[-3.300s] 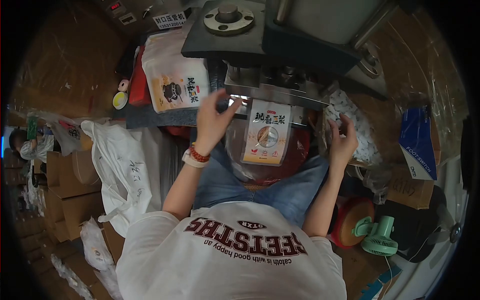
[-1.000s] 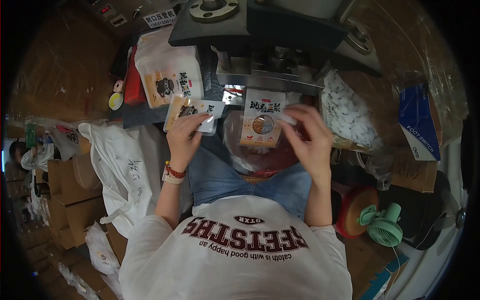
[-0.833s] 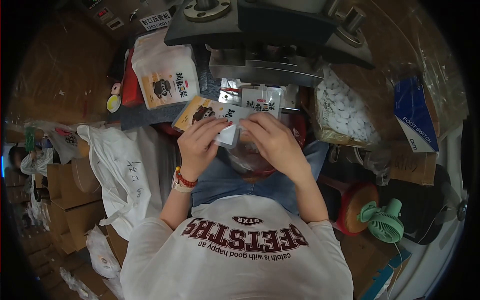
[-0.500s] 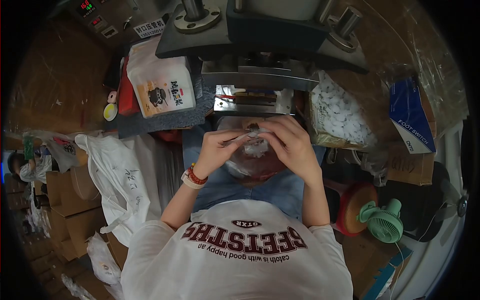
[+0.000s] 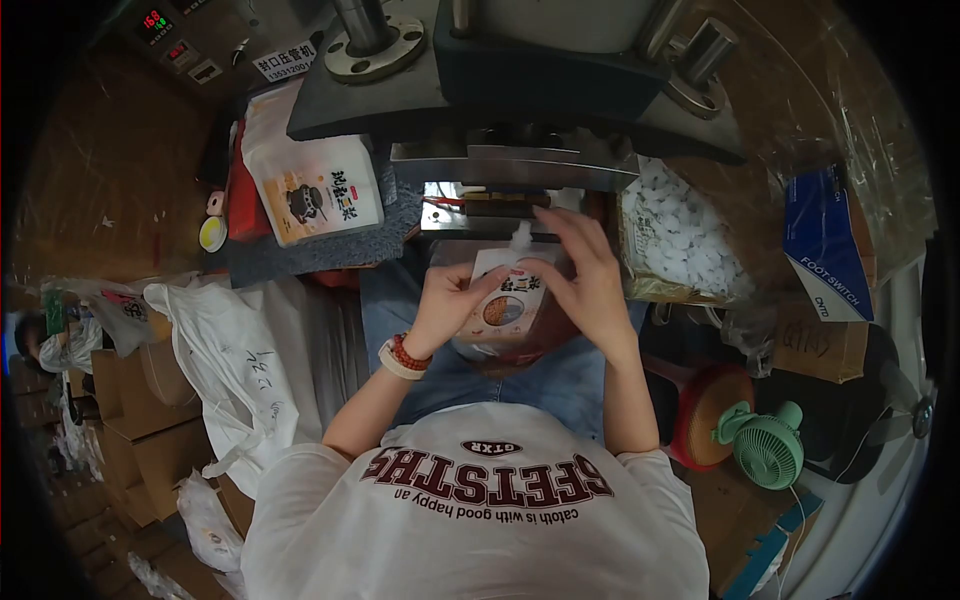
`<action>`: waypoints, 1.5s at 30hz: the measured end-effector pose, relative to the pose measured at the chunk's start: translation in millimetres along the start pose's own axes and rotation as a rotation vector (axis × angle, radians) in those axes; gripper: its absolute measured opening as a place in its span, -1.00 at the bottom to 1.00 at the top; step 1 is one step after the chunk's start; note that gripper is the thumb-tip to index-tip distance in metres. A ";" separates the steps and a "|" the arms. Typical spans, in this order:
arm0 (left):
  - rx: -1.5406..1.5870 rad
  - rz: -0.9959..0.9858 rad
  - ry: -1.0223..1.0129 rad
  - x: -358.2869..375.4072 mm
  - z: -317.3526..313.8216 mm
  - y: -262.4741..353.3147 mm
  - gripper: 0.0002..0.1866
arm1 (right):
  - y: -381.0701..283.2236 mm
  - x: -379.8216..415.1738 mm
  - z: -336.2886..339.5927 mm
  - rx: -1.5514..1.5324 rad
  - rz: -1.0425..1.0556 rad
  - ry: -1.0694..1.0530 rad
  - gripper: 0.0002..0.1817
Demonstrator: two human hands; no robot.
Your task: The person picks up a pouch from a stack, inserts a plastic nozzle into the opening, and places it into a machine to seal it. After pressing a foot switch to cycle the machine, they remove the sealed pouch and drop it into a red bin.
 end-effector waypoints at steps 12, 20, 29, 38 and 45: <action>0.585 0.309 0.140 -43.7 1.2 -27.9 -0.72 | 111.8 -21.4 41.7 0.558 -0.214 0.020 -0.78; -1.379 -0.324 0.479 -3.0 121.5 67.0 -0.30 | 69.0 16.9 78.6 0.281 -0.302 0.274 -0.81; -0.870 -0.191 0.275 47.4 123.4 48.5 -0.50 | -30.2 22.7 -6.6 -0.126 -0.062 -0.140 -0.79; -0.786 -0.635 -0.004 42.9 34.3 113.9 -0.62 | -69.1 24.1 -36.5 -0.125 0.315 -0.366 -0.67; 0.042 0.134 -0.099 -7.3 -2.0 -3.8 -0.69 | 6.8 0.2 25.5 -0.021 -0.192 0.019 -0.66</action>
Point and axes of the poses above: each hand's wrist, its own x-axis away from the middle knuckle, its own z-axis out of the back of the hand, y = z × x, the point moved 10 cm from there along -x, towards the middle knuckle, and after that the axes turned 8 degrees about -z, right-handed, at the moved point
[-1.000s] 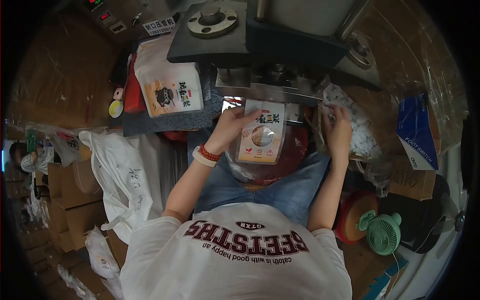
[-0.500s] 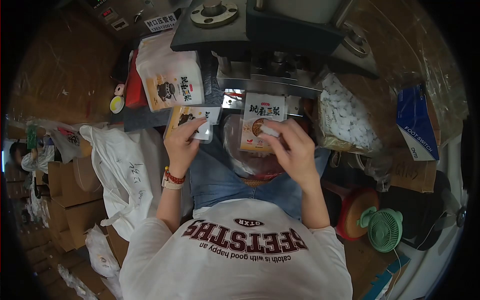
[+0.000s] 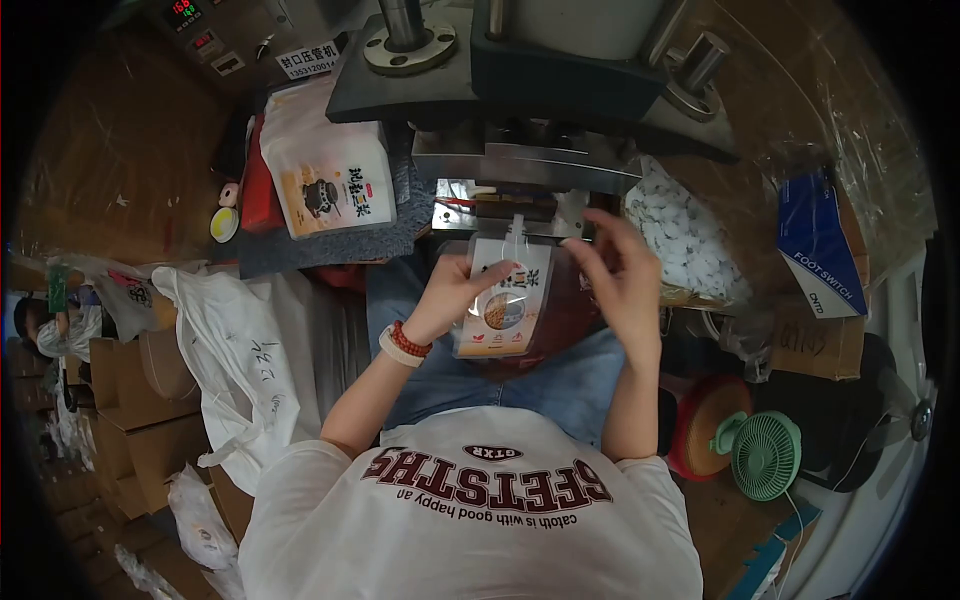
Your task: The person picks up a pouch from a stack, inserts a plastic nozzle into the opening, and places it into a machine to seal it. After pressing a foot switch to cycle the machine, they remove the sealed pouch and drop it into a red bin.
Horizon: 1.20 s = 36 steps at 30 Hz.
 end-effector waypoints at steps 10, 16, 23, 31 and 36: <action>0.566 0.198 0.084 -44.1 -1.4 -19.9 -0.68 | 103.1 -30.9 27.8 0.739 -0.155 0.083 -0.77; -1.233 -0.466 0.583 13.0 101.5 90.2 -0.23 | 95.3 -25.1 33.9 0.504 -0.088 0.056 -0.79; -1.372 -0.460 0.262 69.9 122.9 33.7 -0.42 | 48.7 -4.8 46.5 0.282 0.047 0.276 -0.82; -0.918 -0.592 0.421 72.7 74.3 84.0 -0.56 | -36.9 30.0 -37.7 -0.100 0.186 -0.104 -0.76; -0.947 -0.725 0.211 74.6 31.1 113.0 -0.55 | -55.0 44.2 -55.0 0.090 0.478 -0.197 -0.71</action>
Point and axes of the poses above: each hand's wrist, its own x-axis away from the middle knuckle, its own z-axis out of the back of the hand, y = z × x, the point moved 10 cm from there along -x, towards the middle knuckle, and after that the axes turned 8 degrees about -z, right-handed, at the moved point
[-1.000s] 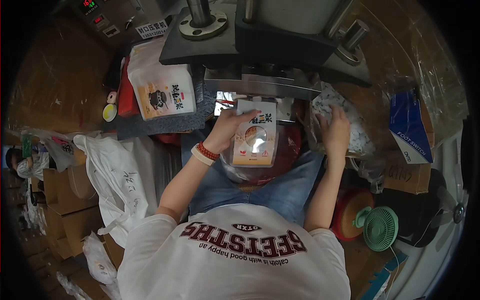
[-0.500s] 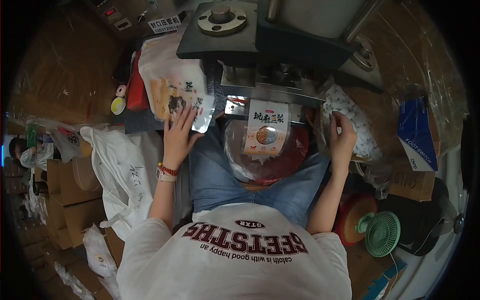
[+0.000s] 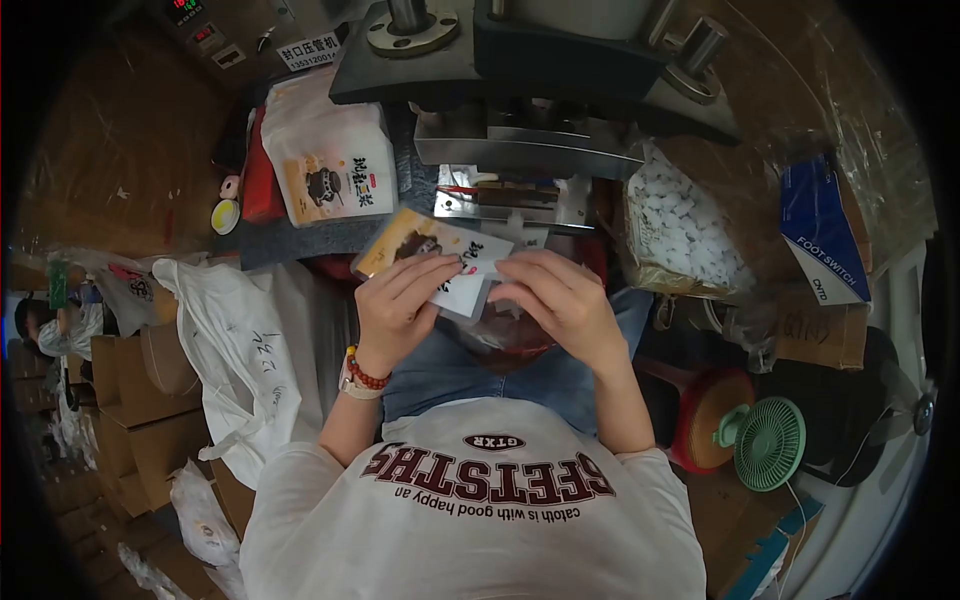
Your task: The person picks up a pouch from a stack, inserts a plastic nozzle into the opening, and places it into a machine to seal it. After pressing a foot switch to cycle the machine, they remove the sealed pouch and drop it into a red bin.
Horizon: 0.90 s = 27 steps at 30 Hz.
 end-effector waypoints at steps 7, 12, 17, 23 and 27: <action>0.129 0.028 0.022 -9.6 -17.8 -1.2 -0.57 | -1.8 0.7 33.3 0.040 -0.006 0.143 -0.69; 0.018 -0.023 -0.022 -17.8 -24.2 8.7 -0.58 | 6.6 2.0 20.6 0.095 -0.029 0.061 -0.70; 0.554 0.106 -0.052 -8.0 -53.8 -1.2 -0.76 | 16.7 4.1 25.7 -0.130 0.049 0.077 -0.59; 1.181 0.950 0.018 30.7 -141.8 -53.7 -0.75 | 66.0 13.1 81.7 0.111 -0.361 0.413 -0.65; 1.368 1.028 0.098 6.2 -146.9 -70.2 -0.77 | 135.5 29.0 114.3 0.349 -0.654 0.447 -0.78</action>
Point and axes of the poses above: each hand's wrist, its own x-axis away from the middle knuckle, its own z-axis out of the back of the hand, y = z × x, the point moved 10 cm from there along -x, towards the middle knuckle, and after that the axes turned 8 degrees about -z, right-handed, at the moved point
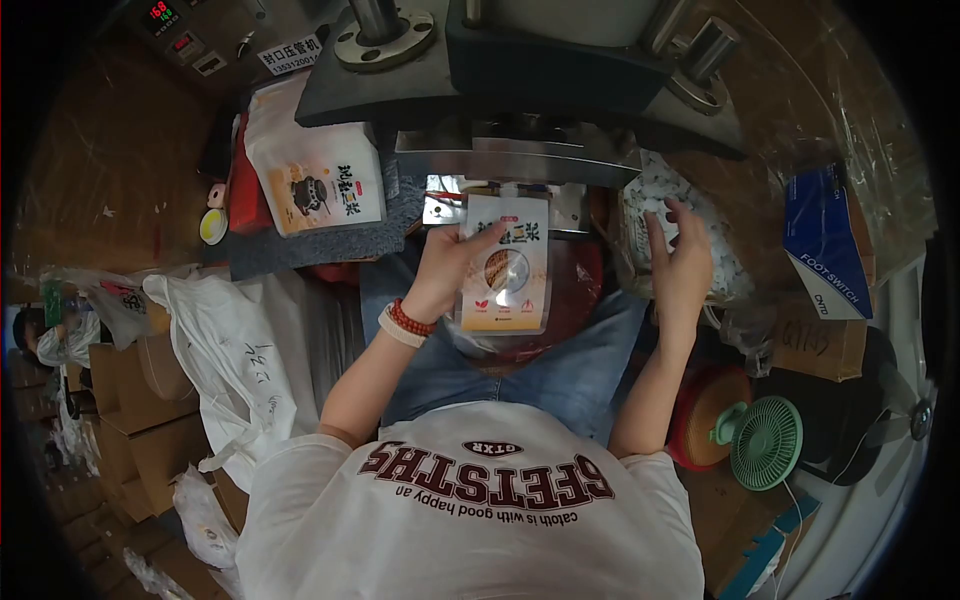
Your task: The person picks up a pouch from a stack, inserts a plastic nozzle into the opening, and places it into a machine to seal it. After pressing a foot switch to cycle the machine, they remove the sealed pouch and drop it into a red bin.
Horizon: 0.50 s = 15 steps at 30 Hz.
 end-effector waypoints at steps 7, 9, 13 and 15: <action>-0.129 -0.039 -0.038 -8.1 1.7 9.6 -0.73 | 18.9 0.5 -36.3 0.222 0.142 -0.105 -0.78; -0.846 -0.400 0.155 1.7 39.9 63.5 -0.43 | 12.4 -1.7 -19.1 0.079 0.074 -0.042 -0.78; -2.042 -0.678 0.458 48.4 76.1 120.4 -0.09 | -4.9 22.1 -7.1 -0.347 0.008 -0.150 -0.75; -2.008 -0.672 0.272 60.0 106.0 100.2 -0.18 | -17.0 35.5 -13.7 -0.473 0.003 -0.215 -0.73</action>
Point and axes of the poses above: each hand's wrist, its own x-axis away from the middle knuckle, its own z-axis out of the back of the hand, y = z × x, the point moved 10 cm from there along -x, towards the middle knuckle, and after that the axes turned 8 degrees about -z, right-handed, at the moved point
